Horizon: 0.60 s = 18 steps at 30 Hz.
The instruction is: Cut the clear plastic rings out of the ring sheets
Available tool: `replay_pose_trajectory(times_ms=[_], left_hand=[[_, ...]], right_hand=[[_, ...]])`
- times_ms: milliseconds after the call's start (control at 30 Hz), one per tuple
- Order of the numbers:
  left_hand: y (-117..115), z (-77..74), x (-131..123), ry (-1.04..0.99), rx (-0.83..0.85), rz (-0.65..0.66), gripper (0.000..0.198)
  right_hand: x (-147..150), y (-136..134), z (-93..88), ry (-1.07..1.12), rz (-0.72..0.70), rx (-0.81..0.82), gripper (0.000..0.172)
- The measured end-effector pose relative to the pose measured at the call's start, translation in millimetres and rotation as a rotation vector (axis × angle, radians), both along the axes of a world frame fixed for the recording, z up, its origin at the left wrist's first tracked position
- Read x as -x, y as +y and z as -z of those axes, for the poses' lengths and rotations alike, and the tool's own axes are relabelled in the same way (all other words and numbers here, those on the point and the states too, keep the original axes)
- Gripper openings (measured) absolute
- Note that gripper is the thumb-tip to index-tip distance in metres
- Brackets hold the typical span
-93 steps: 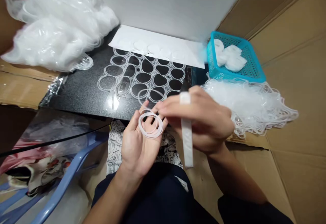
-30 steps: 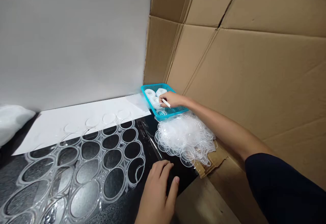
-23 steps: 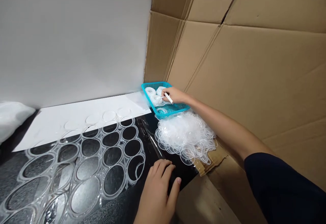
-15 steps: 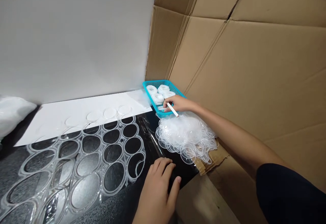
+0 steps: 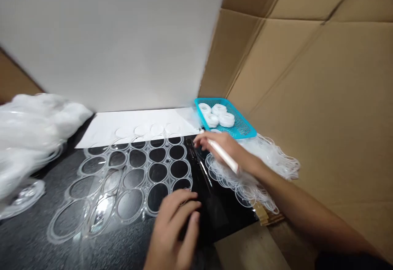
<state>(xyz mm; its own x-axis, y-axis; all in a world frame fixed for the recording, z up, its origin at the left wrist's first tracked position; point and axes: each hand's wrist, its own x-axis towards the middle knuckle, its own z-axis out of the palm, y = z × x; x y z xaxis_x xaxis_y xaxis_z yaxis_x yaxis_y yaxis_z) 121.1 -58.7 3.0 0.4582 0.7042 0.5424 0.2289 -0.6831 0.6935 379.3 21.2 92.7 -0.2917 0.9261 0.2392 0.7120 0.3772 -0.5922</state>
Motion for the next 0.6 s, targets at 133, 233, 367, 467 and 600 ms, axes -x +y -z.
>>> replay_pose_trajectory(times_ms=[133, 233, 367, 467, 600], left_hand=[[15, 7.5, 98, 0.299, -0.087, -0.517, 0.029], [20, 13.6, 165, 0.488, -0.119, -0.62, 0.029], [26, 11.8, 207, 0.592, -0.065, -0.476, 0.029], [33, 4.4, 211, 0.639, -0.035, -0.36, 0.027], [37, 0.6, 202, 0.651, -0.022, -0.261, 0.036]], right_hand=[[70, -57, 47.6, -0.244, -0.211, -0.036, 0.02], [87, -77, 74.2, -0.301, -0.149, -0.028, 0.028], [79, -80, 80.6, -0.347, -0.201, -0.07, 0.01], [64, -76, 65.5, -0.401, -0.212, -0.099, 0.011], [42, -77, 33.1, -0.471, -0.16, -0.204, 0.017]])
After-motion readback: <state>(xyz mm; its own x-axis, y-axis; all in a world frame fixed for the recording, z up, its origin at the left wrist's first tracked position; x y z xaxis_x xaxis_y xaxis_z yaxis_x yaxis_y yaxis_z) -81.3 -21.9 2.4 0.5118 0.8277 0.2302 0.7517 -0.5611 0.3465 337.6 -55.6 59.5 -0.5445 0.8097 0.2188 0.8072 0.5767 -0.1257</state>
